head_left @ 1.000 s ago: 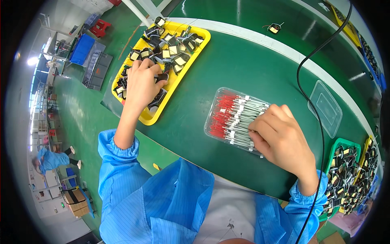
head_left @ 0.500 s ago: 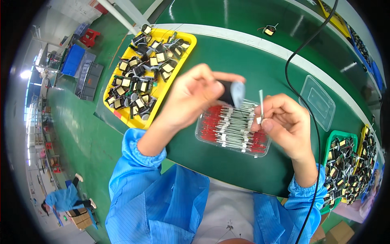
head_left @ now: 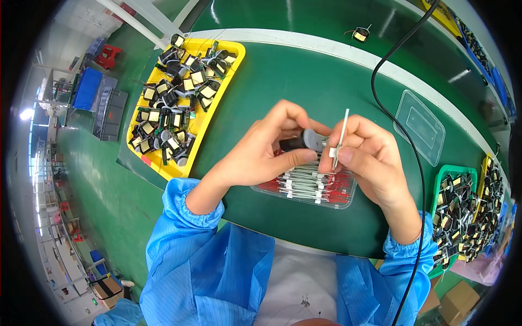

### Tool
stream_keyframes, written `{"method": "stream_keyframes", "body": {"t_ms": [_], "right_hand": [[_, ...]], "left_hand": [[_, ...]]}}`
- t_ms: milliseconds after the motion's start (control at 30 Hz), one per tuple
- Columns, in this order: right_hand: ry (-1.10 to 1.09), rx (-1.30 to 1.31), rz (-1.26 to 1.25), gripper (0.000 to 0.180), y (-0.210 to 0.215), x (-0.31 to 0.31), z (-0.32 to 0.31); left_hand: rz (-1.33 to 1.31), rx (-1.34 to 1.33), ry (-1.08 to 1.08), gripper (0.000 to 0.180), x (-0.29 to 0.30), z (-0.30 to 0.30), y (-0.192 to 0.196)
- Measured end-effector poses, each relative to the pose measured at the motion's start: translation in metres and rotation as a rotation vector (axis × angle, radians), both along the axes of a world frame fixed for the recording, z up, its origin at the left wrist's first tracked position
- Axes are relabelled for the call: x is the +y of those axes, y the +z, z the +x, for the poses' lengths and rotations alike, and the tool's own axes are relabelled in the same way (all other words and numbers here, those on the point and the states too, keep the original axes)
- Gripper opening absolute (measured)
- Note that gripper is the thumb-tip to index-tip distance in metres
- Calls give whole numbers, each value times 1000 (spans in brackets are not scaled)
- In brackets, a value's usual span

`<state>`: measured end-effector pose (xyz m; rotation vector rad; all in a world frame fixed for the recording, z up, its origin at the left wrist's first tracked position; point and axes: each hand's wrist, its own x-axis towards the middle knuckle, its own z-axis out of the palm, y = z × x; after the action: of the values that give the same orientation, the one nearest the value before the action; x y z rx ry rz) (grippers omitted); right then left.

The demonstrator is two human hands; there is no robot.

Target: The person opens a plastic container of cotton swabs and repeatedly picks up small electronic components from a yellow tray. They use a cotton swab to clean or apply a substance to the surface of each component before placing it back into the tray. The process is repeated for multiple units in a repetitive assembly line fashion.

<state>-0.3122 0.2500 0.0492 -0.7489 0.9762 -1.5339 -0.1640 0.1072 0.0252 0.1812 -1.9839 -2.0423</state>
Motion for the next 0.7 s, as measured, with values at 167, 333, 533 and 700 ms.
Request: {"method": "stream_keyframes", "body": {"t_ms": [167, 333, 533, 700], "right_hand": [[-72, -45, -81, 15, 4, -1, -4], [-71, -10, -143, 16, -5, 0, -12], [-108, 55, -142, 16, 1, 3, -13], [-166, 69, -266, 18, 7, 3, -11]], "left_hand": [[142, 14, 46, 34, -13, 11, 10], [314, 92, 52, 56, -16, 9, 3], [-24, 175, 146, 60, -10, 8, 2], [-106, 198, 176, 47, -12, 9, -2]]}}
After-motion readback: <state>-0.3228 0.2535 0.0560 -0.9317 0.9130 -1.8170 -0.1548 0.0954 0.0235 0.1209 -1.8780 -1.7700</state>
